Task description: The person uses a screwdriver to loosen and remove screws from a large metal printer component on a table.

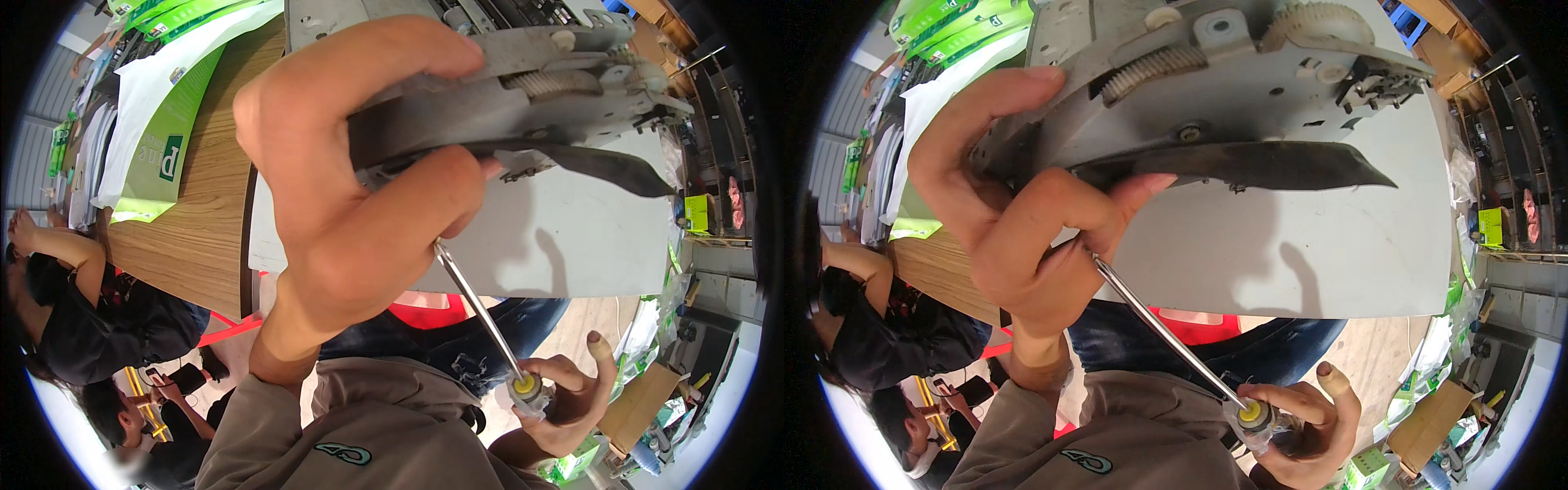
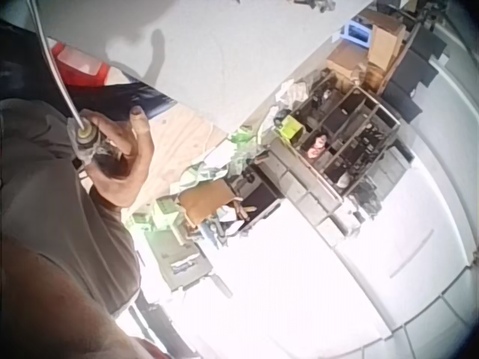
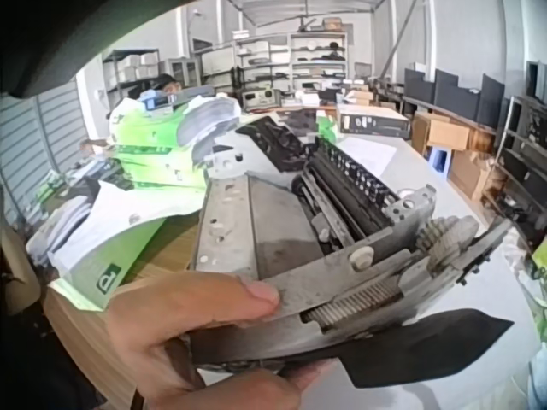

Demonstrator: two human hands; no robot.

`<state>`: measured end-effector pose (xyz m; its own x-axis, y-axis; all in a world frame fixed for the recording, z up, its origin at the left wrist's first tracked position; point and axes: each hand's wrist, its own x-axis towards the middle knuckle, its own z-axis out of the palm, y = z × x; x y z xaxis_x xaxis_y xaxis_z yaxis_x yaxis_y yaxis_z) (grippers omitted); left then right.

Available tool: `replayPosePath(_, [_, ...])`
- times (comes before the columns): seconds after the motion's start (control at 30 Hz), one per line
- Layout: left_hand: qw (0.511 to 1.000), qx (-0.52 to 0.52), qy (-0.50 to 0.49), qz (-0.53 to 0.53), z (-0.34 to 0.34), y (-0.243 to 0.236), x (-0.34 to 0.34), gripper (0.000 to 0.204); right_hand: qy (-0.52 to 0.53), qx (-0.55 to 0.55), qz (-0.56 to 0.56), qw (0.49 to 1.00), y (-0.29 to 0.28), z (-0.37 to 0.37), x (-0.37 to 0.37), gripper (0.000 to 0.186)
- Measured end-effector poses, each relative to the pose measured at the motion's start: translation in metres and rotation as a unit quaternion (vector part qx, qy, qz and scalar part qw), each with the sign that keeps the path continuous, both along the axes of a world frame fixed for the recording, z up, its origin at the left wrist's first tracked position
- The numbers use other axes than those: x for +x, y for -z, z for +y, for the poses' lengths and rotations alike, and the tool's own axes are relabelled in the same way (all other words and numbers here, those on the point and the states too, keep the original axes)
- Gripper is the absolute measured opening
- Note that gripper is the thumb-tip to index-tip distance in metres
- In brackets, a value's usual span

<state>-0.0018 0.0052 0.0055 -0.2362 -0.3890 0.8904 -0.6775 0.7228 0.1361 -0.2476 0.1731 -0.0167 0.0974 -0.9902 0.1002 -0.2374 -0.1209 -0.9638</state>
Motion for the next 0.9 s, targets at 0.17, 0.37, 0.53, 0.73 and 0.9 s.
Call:
replayPosePath(0.17, [1.0,0.003,-0.013,-0.006,0.0017,-0.0002,0.0009,0.037,0.034,0.011,-0.033,0.999,0.0023,0.0018,0.0027,0.102])
replayPosePath(0.37, [1.0,-0.002,-0.027,-0.006,0.0011,-0.0001,-0.002,0.038,0.023,0.013,-0.024,0.999,0.0027,0.0003,0.0013,0.103])
replayPosePath(0.53, [1.0,-0.001,-0.025,-0.007,0.0017,-0.001,-0.0018,0.039,0.011,0.0,-0.012,1.0,0.0029,-0.0006,0.0003,0.104])
replayPosePath(0.73, [1.0,0.005,-0.026,-0.015,0.0033,-0.0039,-0.0028,0.039,0.006,0.017,-0.012,1.0,0.0018,-0.0004,-0.004,0.104])
replayPosePath(0.9, [0.999,-0.006,-0.033,-0.018,0.0002,-0.0019,-0.0019,0.04,-0.01,0.018,-0.003,1.0,-0.0016,-0.0038,-0.0069,0.103])
